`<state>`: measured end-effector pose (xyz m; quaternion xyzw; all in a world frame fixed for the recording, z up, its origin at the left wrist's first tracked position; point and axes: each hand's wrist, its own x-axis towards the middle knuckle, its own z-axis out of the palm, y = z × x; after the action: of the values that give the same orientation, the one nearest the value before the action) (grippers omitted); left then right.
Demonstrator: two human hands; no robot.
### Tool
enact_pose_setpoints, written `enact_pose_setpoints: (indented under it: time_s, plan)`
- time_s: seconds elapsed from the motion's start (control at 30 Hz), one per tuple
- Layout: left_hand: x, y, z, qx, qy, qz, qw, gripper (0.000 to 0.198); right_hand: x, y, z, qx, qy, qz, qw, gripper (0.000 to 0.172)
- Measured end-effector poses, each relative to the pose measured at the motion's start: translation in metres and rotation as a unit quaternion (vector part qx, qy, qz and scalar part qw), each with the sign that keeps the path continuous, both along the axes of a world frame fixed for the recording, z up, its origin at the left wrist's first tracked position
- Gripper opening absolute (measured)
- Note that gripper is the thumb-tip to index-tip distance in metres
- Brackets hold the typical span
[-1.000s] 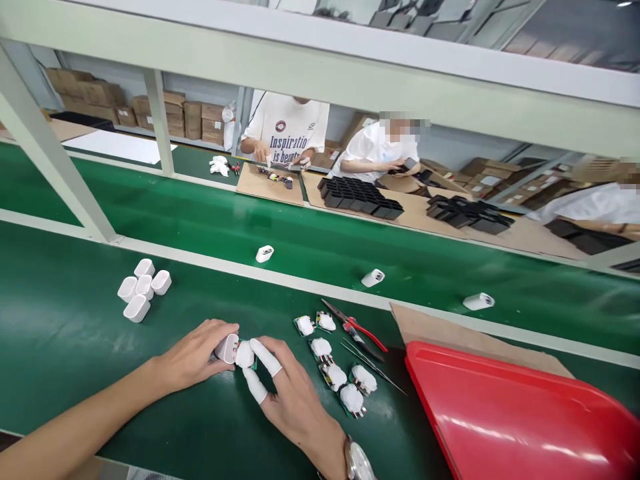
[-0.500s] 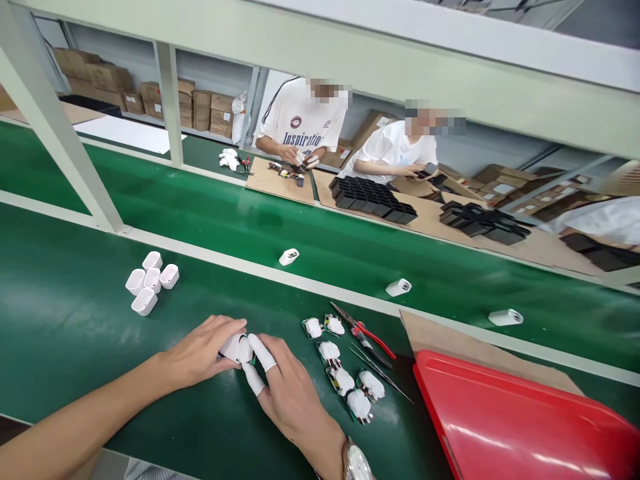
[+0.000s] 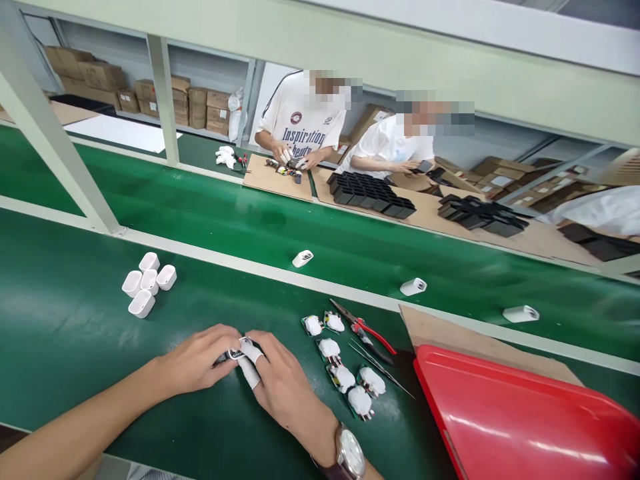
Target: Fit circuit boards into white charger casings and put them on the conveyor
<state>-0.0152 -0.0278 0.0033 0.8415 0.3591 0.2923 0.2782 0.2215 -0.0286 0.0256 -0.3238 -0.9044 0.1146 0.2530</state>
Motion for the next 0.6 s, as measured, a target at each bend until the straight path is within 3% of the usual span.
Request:
enact_pose_setpoints:
  time_s: [0.1,0.17,0.33,0.43,0.5,0.6]
  plan:
    - [0.0,-0.002,0.001,0.114,0.019,-0.004,0.993,0.018,0.003,-0.002,0.001,-0.034,0.017,-0.022,0.999,0.048]
    - [0.0,-0.005,0.001,0.142,0.017,0.012,0.99,0.016,0.013,-0.001,0.005,-0.044,0.026,-0.055,0.997,0.054]
    - [-0.001,0.004,0.013,0.124,0.083,-0.006,0.989,0.014,0.073,0.022,0.005,0.082,-0.04,-0.191,0.977,0.042]
    - [0.004,0.045,0.033,0.125,0.117,-0.021,0.985,0.016,0.104,0.036,-0.008,0.131,-0.138,-0.23,0.954,0.027]
    - [0.01,0.092,0.047,0.119,0.146,0.027,0.982,0.017,0.105,0.037,-0.017,0.143,-0.188,-0.232,0.944,0.023]
    - [0.02,0.169,0.061,0.094,0.19,0.126,0.969,0.014,0.081,0.025,-0.027,0.136,-0.209,-0.202,0.947,0.024]
